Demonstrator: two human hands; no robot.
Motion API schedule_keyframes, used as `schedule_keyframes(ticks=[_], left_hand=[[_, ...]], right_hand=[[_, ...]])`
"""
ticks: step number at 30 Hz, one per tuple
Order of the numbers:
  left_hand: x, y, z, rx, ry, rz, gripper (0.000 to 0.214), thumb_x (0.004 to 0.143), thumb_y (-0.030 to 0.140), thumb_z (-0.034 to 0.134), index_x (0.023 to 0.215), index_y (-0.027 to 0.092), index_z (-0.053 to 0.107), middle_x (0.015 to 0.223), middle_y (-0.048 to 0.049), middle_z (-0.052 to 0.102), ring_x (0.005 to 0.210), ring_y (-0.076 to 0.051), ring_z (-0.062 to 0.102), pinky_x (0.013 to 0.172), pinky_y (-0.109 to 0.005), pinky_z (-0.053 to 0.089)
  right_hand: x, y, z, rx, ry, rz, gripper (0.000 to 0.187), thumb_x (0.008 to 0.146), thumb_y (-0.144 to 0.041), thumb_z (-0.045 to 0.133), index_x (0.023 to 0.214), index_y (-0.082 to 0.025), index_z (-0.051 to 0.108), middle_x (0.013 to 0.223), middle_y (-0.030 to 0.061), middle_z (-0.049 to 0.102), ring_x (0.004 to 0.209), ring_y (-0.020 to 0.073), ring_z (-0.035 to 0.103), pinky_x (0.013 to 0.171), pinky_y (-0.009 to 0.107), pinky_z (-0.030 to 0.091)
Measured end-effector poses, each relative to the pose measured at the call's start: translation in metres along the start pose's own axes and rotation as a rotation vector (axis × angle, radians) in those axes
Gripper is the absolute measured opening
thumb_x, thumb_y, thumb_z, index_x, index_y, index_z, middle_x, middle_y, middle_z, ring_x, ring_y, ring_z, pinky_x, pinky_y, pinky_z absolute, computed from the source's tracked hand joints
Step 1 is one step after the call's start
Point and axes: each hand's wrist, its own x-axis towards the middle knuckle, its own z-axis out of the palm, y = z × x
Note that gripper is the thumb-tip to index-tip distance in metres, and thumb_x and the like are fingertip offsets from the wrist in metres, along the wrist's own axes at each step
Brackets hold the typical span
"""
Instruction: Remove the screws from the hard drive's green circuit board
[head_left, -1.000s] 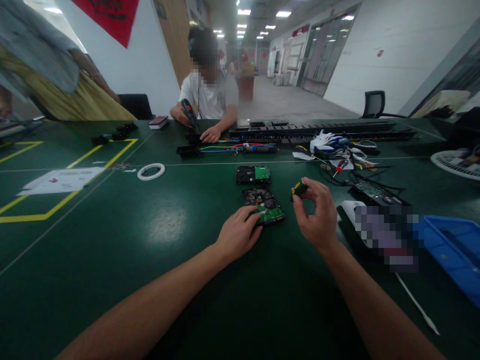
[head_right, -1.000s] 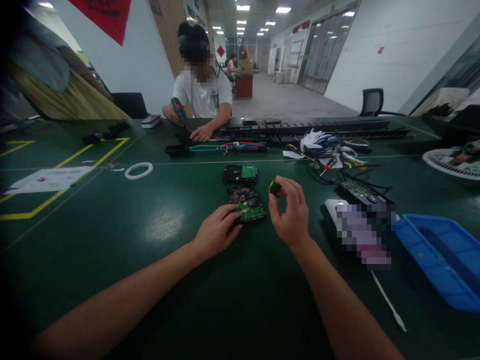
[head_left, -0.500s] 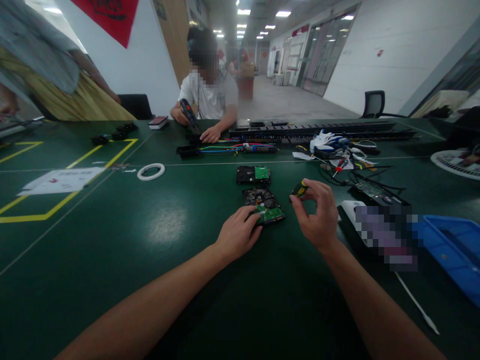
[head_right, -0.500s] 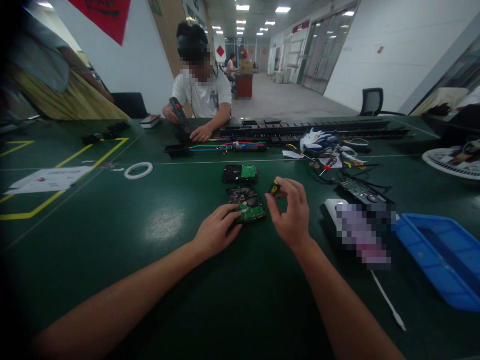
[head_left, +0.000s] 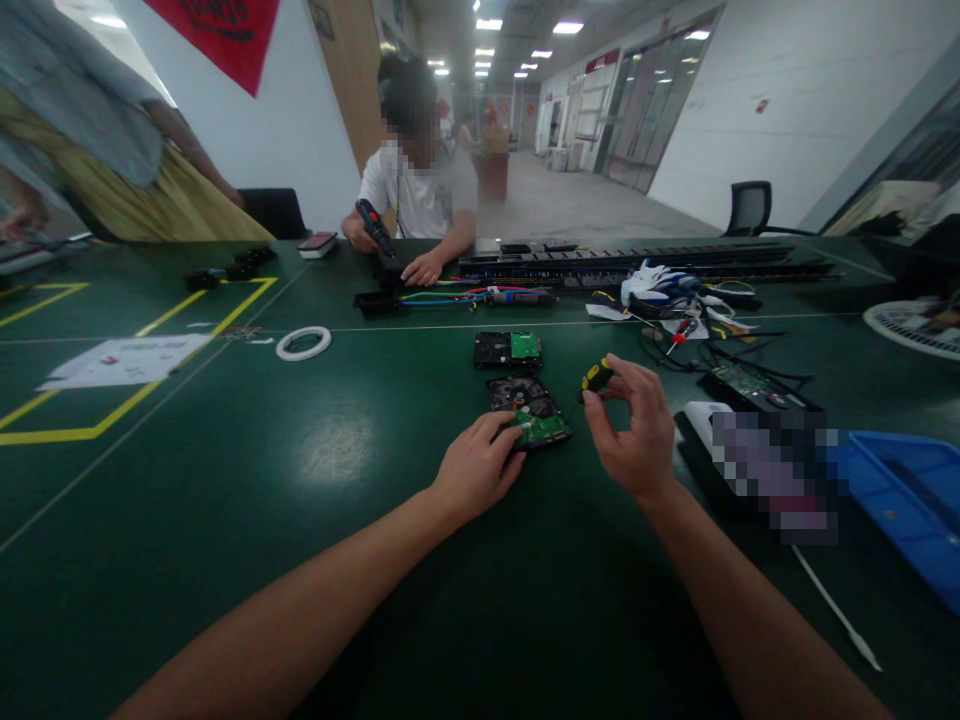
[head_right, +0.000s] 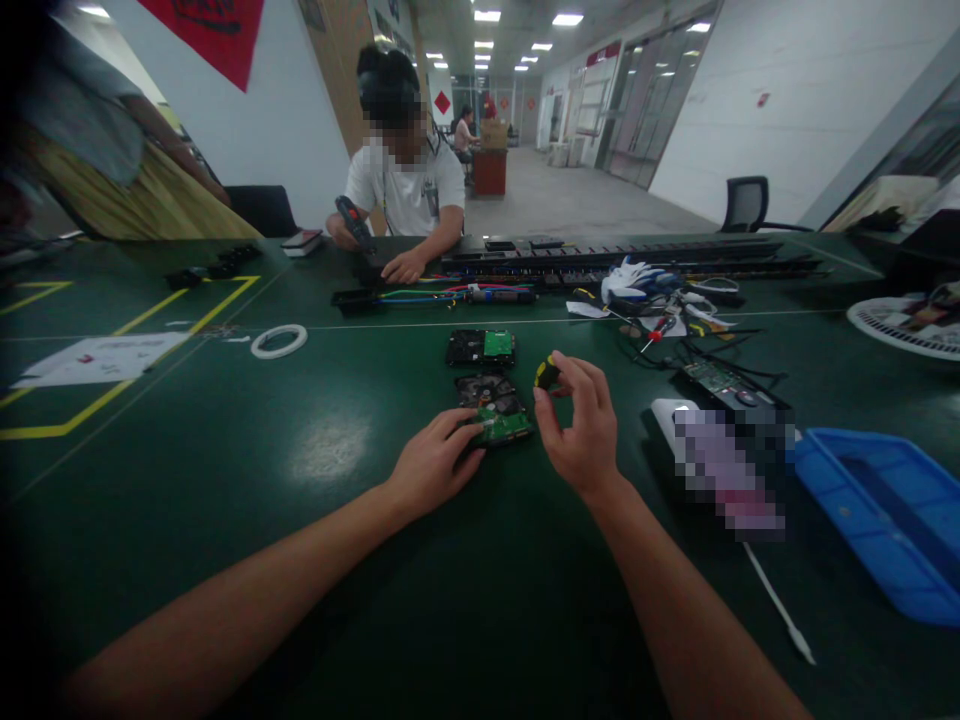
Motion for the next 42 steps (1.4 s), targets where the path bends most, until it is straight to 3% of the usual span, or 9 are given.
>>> schedule_keyframes(ticks=[9, 15, 22, 30, 37, 42], left_hand=[[-0.0002, -0.0002, 0.0002, -0.004, -0.002, 0.005, 0.030, 0.102, 0.030, 0.061, 0.131, 0.020, 0.061, 0.144, -0.0149, 0.058, 0.133, -0.032, 0.060, 0.104, -0.052, 0.061], [-0.0003, -0.0011, 0.0011, -0.007, 0.002, -0.005, 0.031, 0.101, 0.029, 0.062, 0.131, 0.022, 0.061, 0.144, -0.0139, 0.059, 0.133, -0.032, 0.060, 0.104, -0.052, 0.062], [0.0002, -0.0006, -0.0002, 0.001, -0.008, -0.001, 0.031, 0.102, 0.030, 0.061, 0.131, 0.020, 0.061, 0.144, -0.0147, 0.058, 0.133, -0.032, 0.060, 0.103, -0.052, 0.062], [0.0001, -0.0013, 0.0010, -0.007, -0.003, -0.005, 0.031, 0.102, 0.030, 0.062, 0.131, 0.022, 0.060, 0.145, -0.0143, 0.058, 0.133, -0.032, 0.060, 0.103, -0.053, 0.062], [-0.0004, -0.0016, 0.0012, -0.004, -0.008, 0.001, 0.031, 0.102, 0.030, 0.061, 0.132, 0.021, 0.060, 0.145, -0.0148, 0.058, 0.134, -0.033, 0.060, 0.103, -0.053, 0.062], [-0.0006, -0.0013, 0.0005, 0.002, -0.025, -0.007, 0.032, 0.103, 0.031, 0.061, 0.132, 0.020, 0.060, 0.145, -0.0151, 0.057, 0.133, -0.033, 0.060, 0.102, -0.053, 0.063]], right_hand=[[-0.0026, 0.0051, 0.0031, 0.096, 0.022, 0.048, 0.059, 0.092, -0.016, 0.069, 0.147, -0.028, 0.050, 0.138, 0.0121, 0.058, 0.106, 0.0242, 0.074, 0.085, 0.044, 0.071], [0.0001, 0.0021, -0.0003, 0.025, 0.019, -0.012, 0.061, 0.091, -0.017, 0.073, 0.147, -0.033, 0.053, 0.131, 0.0088, 0.061, 0.102, 0.0236, 0.072, 0.079, 0.043, 0.070], [-0.0023, 0.0058, 0.0019, 0.116, -0.002, 0.044, 0.061, 0.093, -0.016, 0.068, 0.149, -0.030, 0.049, 0.140, 0.0116, 0.058, 0.113, 0.0264, 0.071, 0.091, 0.048, 0.069], [0.0026, -0.0020, -0.0020, -0.024, 0.008, -0.028, 0.060, 0.093, -0.016, 0.068, 0.148, -0.034, 0.054, 0.131, 0.0089, 0.064, 0.108, 0.0261, 0.070, 0.084, 0.047, 0.069], [-0.0013, 0.0045, 0.0002, 0.065, 0.039, 0.026, 0.059, 0.092, -0.017, 0.070, 0.147, -0.031, 0.053, 0.136, 0.0106, 0.060, 0.105, 0.0243, 0.072, 0.085, 0.045, 0.070], [0.0011, 0.0010, -0.0025, -0.018, 0.043, -0.034, 0.059, 0.092, -0.016, 0.071, 0.146, -0.034, 0.057, 0.130, 0.0081, 0.065, 0.105, 0.0250, 0.071, 0.077, 0.043, 0.070]])
